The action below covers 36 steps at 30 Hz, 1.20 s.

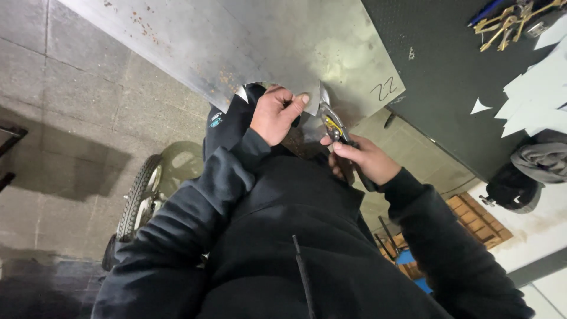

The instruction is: The person uses tin snips to cut a curved shape out of a sheet of metal on a workbench. They hold the metal sheet with one hand and operate the shears with the other, cutting along a marked line. The person then picks up a smaller piece of metal and continues to trim it with the shears.

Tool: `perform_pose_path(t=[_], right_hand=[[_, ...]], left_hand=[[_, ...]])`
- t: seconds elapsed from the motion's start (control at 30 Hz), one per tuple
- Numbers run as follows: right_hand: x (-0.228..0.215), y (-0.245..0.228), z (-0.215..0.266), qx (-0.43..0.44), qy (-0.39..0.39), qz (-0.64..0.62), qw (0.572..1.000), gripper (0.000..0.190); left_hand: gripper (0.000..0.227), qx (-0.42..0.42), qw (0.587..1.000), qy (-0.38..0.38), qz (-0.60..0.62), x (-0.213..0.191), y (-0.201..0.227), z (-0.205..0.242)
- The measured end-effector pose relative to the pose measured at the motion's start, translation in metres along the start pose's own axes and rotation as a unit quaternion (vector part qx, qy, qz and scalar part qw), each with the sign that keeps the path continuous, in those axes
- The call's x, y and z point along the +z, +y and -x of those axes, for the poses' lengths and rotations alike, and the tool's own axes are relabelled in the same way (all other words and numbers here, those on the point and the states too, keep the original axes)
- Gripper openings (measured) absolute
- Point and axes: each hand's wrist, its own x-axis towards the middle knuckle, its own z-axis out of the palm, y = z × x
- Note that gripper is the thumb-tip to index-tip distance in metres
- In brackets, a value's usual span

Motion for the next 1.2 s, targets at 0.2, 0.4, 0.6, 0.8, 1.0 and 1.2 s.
perform_pose_path(t=[0.2, 0.4, 0.6, 0.8, 1.0, 1.2], right_hand=[[-0.002, 0.005, -0.002, -0.005, -0.009, 0.014, 1.0, 0.045], [0.008, 0.003, 0.001, 0.007, -0.001, -0.01, 1.0, 0.042], [0.004, 0.014, -0.003, -0.027, -0.016, 0.016, 0.999, 0.038], [0.015, 0.014, 0.0, -0.029, 0.01, 0.033, 0.999, 0.033], [0.014, 0.019, -0.002, -0.041, 0.021, 0.042, 0.998, 0.03], [0.009, 0.018, -0.002, -0.055, 0.005, 0.045, 0.997, 0.028]], left_hand=[[0.044, -0.012, 1.0, -0.006, 0.002, 0.0, -0.001, 0.001], [0.045, -0.018, 1.0, -0.007, 0.003, -0.002, -0.002, 0.005], [0.044, -0.013, 1.0, -0.011, 0.021, -0.004, -0.006, 0.01], [0.043, -0.025, 0.999, -0.022, 0.011, -0.006, -0.003, 0.015], [0.045, -0.032, 0.999, -0.03, 0.024, -0.006, -0.004, 0.017], [0.046, -0.006, 1.0, -0.027, 0.014, -0.007, -0.005, 0.017]])
